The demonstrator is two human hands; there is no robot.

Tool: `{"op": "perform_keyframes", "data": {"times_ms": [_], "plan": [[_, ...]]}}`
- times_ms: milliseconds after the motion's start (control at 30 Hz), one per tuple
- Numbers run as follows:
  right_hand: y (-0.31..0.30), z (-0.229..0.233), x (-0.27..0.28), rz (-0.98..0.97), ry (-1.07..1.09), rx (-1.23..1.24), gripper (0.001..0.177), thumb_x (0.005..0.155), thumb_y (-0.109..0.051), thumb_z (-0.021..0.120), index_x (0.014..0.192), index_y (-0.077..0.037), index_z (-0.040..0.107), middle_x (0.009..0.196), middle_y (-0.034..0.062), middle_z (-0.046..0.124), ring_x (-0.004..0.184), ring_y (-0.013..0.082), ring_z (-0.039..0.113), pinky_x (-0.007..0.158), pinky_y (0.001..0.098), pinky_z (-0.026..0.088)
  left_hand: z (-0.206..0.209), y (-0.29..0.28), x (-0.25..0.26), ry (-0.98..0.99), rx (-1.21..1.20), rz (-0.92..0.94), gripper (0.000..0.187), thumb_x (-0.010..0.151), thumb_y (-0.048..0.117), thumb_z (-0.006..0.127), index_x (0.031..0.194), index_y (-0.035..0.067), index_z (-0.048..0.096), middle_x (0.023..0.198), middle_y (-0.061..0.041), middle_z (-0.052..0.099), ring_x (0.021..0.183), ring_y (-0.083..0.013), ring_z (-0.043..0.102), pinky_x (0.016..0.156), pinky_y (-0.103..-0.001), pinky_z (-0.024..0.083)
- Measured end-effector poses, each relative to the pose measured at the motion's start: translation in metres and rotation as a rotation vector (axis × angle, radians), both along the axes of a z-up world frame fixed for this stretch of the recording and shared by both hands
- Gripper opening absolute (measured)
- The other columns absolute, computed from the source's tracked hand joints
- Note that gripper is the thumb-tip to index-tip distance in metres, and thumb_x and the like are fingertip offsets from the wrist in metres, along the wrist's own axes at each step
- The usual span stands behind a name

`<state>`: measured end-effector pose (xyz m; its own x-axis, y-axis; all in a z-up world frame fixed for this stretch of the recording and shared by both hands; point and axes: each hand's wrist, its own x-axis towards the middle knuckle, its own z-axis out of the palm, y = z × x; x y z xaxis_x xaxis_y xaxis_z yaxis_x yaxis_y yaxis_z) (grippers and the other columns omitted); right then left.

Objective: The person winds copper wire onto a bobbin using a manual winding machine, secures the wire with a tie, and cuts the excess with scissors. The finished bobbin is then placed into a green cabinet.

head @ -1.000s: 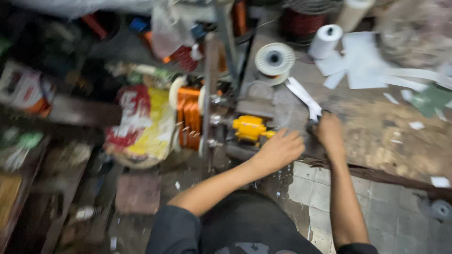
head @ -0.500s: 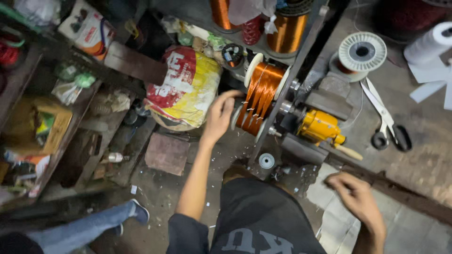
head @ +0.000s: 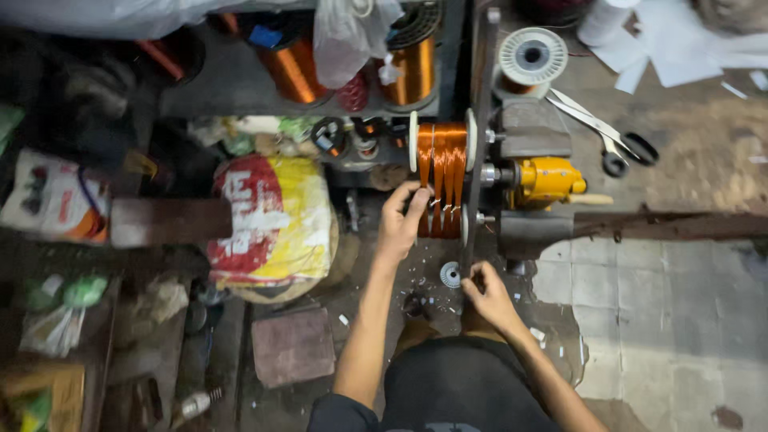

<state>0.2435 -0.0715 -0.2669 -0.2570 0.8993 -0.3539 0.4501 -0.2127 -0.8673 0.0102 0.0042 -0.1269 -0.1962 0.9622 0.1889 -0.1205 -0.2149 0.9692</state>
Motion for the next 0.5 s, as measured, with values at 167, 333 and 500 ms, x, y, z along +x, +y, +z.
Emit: {"op": "perform_keyframes", "data": {"times_ms": [167,333,500], "plan": [[0.003,-0.042,-0.004,-0.012,0.257,0.146,0.067,0.091,-0.014,0.070,0.142,-0.002,0.029,0.133,0.0139,0.050,0.125,0.0240,0.051,0.104,0.0378,0.045,-0.003,-0.007,0.005,-0.063,-0.050,-0.003,0.029,0.107,0.029,0.060,0.110,0.001,0.070,0.100,0.000,0.070,0.093,-0.0074,0.059,0.084,-0.025,0.047],[0.023,-0.014,-0.011,-0.007,0.452,0.169,0.069,0.098,-0.017,0.063,0.154,-0.002,0.026,0.144,0.0115,0.048,0.134,0.0211,0.045,0.108,0.0340,0.039,-0.001,-0.015,0.009,0.054,0.047,0.055,0.031,0.108,0.030,0.058,0.111,0.001,0.068,0.101,-0.001,0.071,0.096,-0.0082,0.061,0.088,-0.025,0.049],[0.016,0.024,-0.019,-0.031,0.418,0.094,0.055,0.098,-0.022,0.067,0.145,-0.001,0.045,0.117,0.0087,0.064,0.106,0.0165,0.061,0.091,0.0315,0.052,0.009,-0.028,0.013,0.221,0.128,0.119,0.027,0.110,0.026,0.057,0.112,0.000,0.066,0.106,-0.007,0.068,0.099,-0.0163,0.062,0.090,-0.029,0.049]]}}
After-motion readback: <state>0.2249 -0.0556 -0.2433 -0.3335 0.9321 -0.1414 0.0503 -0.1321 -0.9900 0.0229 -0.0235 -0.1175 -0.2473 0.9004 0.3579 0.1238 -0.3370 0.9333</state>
